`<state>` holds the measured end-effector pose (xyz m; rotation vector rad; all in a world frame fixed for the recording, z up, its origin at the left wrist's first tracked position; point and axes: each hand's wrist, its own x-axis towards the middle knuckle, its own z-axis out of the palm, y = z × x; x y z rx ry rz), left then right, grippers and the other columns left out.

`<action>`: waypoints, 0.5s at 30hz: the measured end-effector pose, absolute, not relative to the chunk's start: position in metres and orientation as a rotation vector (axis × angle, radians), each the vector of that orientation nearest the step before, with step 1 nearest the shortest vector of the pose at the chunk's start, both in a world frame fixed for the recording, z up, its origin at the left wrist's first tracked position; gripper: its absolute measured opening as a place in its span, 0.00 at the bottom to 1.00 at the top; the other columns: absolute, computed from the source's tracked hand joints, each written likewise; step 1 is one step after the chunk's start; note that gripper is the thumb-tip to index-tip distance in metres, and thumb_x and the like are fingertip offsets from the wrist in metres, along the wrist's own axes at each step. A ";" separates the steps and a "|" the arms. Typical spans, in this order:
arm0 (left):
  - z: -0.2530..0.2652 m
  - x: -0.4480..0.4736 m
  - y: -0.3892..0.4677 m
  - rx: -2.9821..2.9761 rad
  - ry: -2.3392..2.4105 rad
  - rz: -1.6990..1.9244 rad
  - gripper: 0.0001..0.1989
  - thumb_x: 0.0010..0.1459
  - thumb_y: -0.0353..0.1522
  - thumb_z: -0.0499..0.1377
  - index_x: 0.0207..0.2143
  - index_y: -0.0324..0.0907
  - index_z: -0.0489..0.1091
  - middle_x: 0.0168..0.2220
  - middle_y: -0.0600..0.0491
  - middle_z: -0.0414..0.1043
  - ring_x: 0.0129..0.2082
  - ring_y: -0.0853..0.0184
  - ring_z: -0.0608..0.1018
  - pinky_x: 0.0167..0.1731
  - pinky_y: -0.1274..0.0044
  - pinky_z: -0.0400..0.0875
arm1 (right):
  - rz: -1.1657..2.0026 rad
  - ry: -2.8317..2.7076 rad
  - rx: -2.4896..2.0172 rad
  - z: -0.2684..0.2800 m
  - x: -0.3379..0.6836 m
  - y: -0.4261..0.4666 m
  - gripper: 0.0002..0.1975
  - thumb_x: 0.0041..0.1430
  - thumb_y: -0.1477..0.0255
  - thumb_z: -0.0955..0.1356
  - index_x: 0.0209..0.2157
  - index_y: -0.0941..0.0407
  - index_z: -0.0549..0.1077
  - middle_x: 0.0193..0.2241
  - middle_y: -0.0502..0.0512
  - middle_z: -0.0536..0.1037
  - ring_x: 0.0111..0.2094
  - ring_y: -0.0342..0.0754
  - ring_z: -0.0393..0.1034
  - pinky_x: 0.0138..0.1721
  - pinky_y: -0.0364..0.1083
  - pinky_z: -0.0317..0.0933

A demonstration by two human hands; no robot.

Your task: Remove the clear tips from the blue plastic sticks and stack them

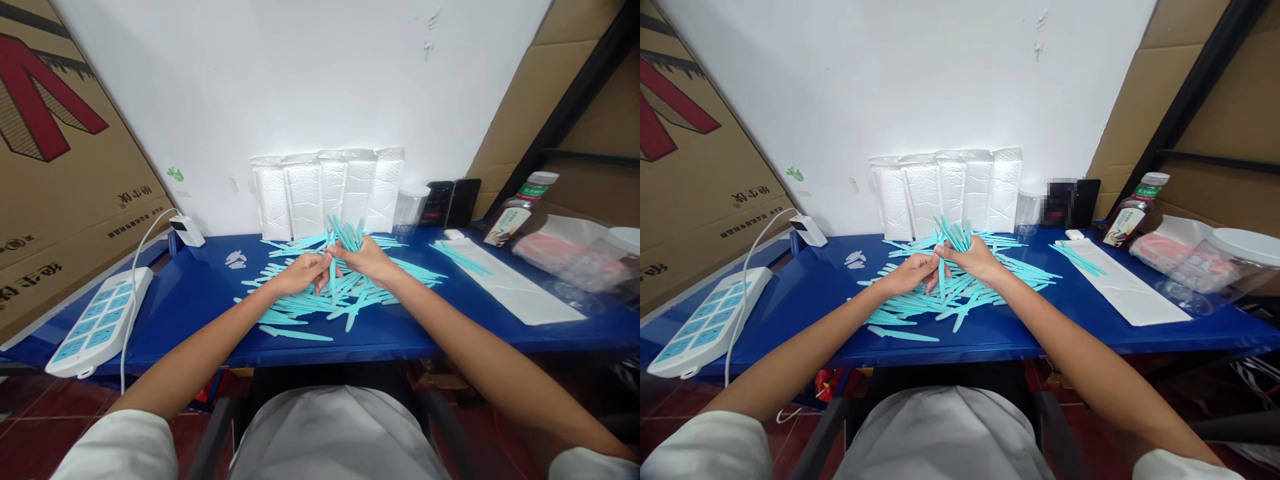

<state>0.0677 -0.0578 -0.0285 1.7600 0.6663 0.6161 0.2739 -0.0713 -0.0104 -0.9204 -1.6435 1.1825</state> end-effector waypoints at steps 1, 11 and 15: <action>-0.029 0.068 -0.057 1.740 0.683 0.644 0.37 0.62 0.64 0.55 0.26 0.38 0.71 0.21 0.54 0.68 0.18 0.70 0.73 0.23 0.77 0.73 | 1.169 -1.656 -0.930 -0.005 0.280 -0.071 0.30 0.51 0.43 0.77 0.30 0.56 0.72 0.20 0.46 0.68 0.22 0.40 0.53 0.24 0.44 0.46; -0.020 0.056 -0.049 1.697 0.791 0.915 0.35 0.66 0.61 0.54 0.44 0.36 0.78 0.21 0.59 0.61 0.18 0.71 0.69 0.22 0.77 0.71 | 0.276 -1.714 -2.023 0.068 0.470 -0.052 0.23 0.55 0.55 0.77 0.30 0.64 0.81 0.27 0.60 0.78 0.28 0.40 0.66 0.35 0.52 0.53; -0.021 0.058 -0.049 1.760 0.786 0.892 0.33 0.67 0.59 0.56 0.39 0.37 0.78 0.18 0.59 0.60 0.17 0.72 0.68 0.22 0.77 0.70 | 0.023 -1.696 -2.547 0.042 0.533 -0.029 0.24 0.52 0.60 0.81 0.18 0.63 0.74 0.30 0.73 0.80 0.29 0.47 0.69 0.33 0.53 0.52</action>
